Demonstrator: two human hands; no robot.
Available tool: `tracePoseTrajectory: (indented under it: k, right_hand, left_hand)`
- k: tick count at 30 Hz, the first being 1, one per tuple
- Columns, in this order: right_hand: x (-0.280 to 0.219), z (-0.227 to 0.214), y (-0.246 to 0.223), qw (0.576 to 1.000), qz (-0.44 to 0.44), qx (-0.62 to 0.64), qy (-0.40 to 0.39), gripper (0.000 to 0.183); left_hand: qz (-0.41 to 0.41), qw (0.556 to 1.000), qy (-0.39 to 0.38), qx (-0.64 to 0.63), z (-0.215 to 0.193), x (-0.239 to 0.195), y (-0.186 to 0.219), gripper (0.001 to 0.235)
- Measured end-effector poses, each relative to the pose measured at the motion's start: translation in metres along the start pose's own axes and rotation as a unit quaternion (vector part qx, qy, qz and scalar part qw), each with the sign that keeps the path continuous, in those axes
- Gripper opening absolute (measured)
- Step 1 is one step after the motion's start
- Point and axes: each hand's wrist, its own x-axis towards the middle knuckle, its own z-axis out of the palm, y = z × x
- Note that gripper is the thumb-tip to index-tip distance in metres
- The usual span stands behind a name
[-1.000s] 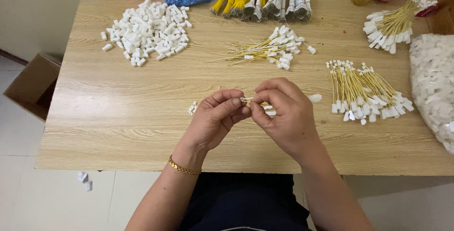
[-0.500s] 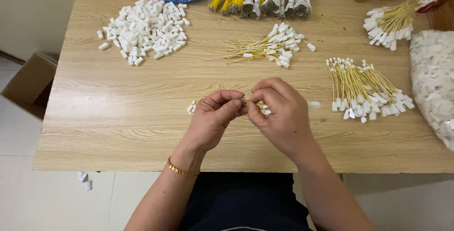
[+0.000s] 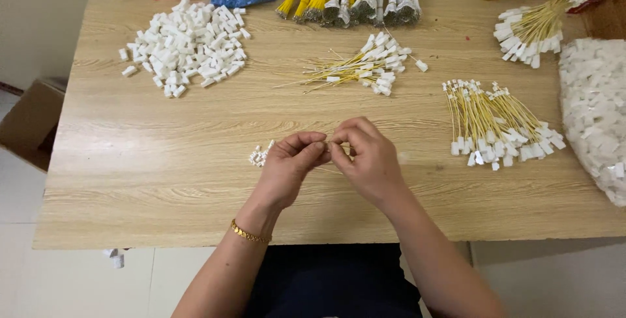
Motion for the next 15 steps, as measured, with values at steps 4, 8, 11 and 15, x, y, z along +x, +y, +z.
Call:
tracePoseTrajectory:
  k: [4,8,11,15]
  right_hand:
    - [-0.011,0.026,0.051,0.996,0.055,-0.039,-0.065,0.003]
    - [-0.014,0.039,0.083,0.977,0.121,-0.082,-0.155,0.007]
    - [-0.008,0.033,0.085,0.971,0.14,-0.086,-0.175,0.01]
    - [0.011,0.024,0.135,0.985,0.117,-0.126,-0.034,0.01]
  left_hand:
    - [0.005,0.973,0.018,0.23,-0.009,0.001,0.022,0.025]
    - [0.13,0.839,0.099,0.52,-0.048,0.02,0.018,0.019]
    - [0.19,0.766,0.134,0.599,-0.072,0.031,0.018,0.012]
    - [0.247,0.698,0.144,0.657,-0.094,0.038,0.013,0.01]
